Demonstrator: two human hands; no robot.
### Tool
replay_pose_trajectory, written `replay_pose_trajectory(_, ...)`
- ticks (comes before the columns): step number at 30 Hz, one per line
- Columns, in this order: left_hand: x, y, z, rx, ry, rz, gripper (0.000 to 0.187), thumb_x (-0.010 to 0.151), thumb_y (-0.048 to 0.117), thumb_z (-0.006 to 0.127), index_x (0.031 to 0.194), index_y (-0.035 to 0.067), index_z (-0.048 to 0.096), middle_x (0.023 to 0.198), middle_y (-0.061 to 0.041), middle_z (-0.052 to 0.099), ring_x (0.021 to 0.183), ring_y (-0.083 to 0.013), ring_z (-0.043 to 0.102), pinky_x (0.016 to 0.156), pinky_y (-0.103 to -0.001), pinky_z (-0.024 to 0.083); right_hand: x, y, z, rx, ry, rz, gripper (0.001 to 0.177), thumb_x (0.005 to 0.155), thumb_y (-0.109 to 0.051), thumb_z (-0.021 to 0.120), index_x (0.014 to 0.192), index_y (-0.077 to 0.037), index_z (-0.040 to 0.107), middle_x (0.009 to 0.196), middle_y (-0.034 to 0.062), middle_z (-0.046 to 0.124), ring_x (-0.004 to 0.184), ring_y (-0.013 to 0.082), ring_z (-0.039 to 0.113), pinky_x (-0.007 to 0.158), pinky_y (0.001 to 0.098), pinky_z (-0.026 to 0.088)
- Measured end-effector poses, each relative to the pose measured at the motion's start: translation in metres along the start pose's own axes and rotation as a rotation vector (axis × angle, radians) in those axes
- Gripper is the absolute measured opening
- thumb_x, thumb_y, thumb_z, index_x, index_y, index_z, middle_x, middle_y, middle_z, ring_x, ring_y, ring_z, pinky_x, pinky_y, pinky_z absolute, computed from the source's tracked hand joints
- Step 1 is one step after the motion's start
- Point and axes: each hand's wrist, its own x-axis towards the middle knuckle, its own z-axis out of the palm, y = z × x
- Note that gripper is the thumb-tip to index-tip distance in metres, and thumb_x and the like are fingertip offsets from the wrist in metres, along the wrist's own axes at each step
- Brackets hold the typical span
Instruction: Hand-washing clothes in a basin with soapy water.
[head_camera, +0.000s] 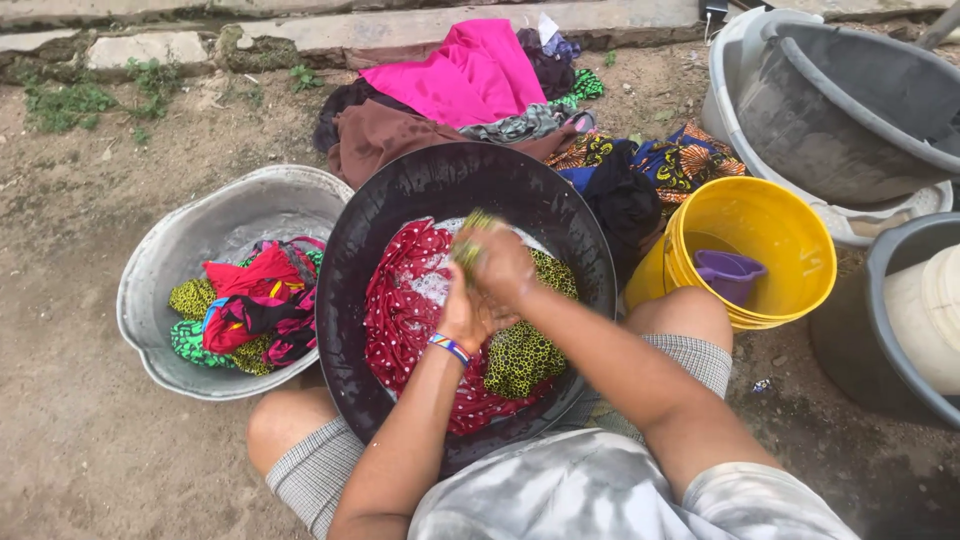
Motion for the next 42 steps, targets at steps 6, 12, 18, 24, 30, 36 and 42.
replay_pose_trajectory(6, 0.036, -0.017, -0.055, -0.213, -0.274, 0.037, 0.054, 0.098, 0.048, 0.068, 0.134, 0.007, 0.062, 0.124, -0.009, 0.067, 0.109, -0.0253, 0.065, 0.101, -0.046, 0.05, -0.08, -0.062, 0.023, 0.086, -0.316, -0.017, 0.032, 0.085, -0.029, 0.071, 0.117, -0.022, 0.071, 0.111, 0.016, 0.072, 0.1, 0.0354, 0.07, 0.085, 0.0475, 0.056)
replay_pose_trajectory(12, 0.067, -0.049, -0.028, -0.42, -0.051, 0.046, 0.053, 0.091, 0.036, 0.068, 0.137, 0.011, 0.06, 0.125, -0.007, 0.069, 0.111, -0.0274, 0.066, 0.101, -0.05, 0.051, 0.001, 0.018, 0.0, -0.07, -0.341, 0.298, 0.047, 0.091, -0.054, 0.06, 0.121, -0.022, 0.076, 0.109, 0.0158, 0.075, 0.096, 0.0351, 0.073, 0.085, 0.0457, 0.058)
replay_pose_trajectory(18, 0.021, -0.025, -0.03, -0.44, 0.239, -0.058, 0.063, 0.087, 0.036, 0.061, 0.141, 0.007, 0.044, 0.123, -0.01, 0.064, 0.114, -0.0319, 0.062, 0.09, -0.057, 0.047, 0.013, 0.038, 0.041, -0.203, -0.449, 0.531, 0.067, 0.099, -0.066, 0.047, 0.12, -0.007, 0.07, 0.108, 0.0232, 0.074, 0.098, 0.0376, 0.073, 0.09, 0.0464, 0.057)
replay_pose_trajectory(24, 0.025, -0.022, -0.069, 0.144, 0.232, 0.953, 0.074, 0.089, 0.022, 0.075, 0.147, -0.013, 0.044, 0.128, -0.033, 0.062, 0.109, -0.0379, 0.065, 0.095, -0.046, 0.056, 0.046, 0.021, 0.039, -0.08, -0.404, 0.303, 0.068, 0.091, -0.067, 0.054, 0.121, -0.008, 0.072, 0.118, 0.0263, 0.07, 0.116, 0.0424, 0.064, 0.102, 0.0488, 0.049)
replay_pose_trajectory(30, 0.043, -0.006, -0.053, 0.953, 0.576, 0.967, 0.102, 0.103, 0.04, 0.084, 0.152, -0.017, 0.016, 0.146, -0.046, 0.034, 0.138, -0.0502, 0.04, 0.116, -0.055, 0.037, 0.054, 0.068, 0.038, -0.064, 0.057, 0.095, 0.056, 0.091, -0.059, 0.068, 0.114, -0.009, 0.072, 0.118, 0.0207, 0.073, 0.112, 0.0398, 0.067, 0.096, 0.0484, 0.052)
replay_pose_trajectory(36, 0.003, 0.025, -0.01, -0.07, 0.085, -0.08, 0.107, 0.08, 0.076, 0.047, 0.161, 0.012, 0.017, 0.146, -0.029, 0.039, 0.13, -0.042, 0.048, 0.107, -0.059, 0.041, 0.006, 0.013, 0.062, 0.107, -0.259, 0.439, 0.043, 0.084, -0.051, 0.067, 0.108, -0.015, 0.073, 0.108, 0.0148, 0.075, 0.099, 0.0322, 0.073, 0.088, 0.0433, 0.057)
replay_pose_trajectory(42, 0.007, 0.023, 0.004, -0.24, 0.192, -0.052, 0.074, 0.087, 0.06, 0.046, 0.143, 0.015, 0.034, 0.129, -0.016, 0.05, 0.114, -0.0343, 0.054, 0.09, -0.058, 0.04, -0.051, -0.073, 0.042, 0.195, -0.515, 0.077, 0.043, 0.08, -0.045, 0.069, 0.109, -0.014, 0.072, 0.106, 0.0177, 0.071, 0.099, 0.0359, 0.071, 0.087, 0.0464, 0.055)
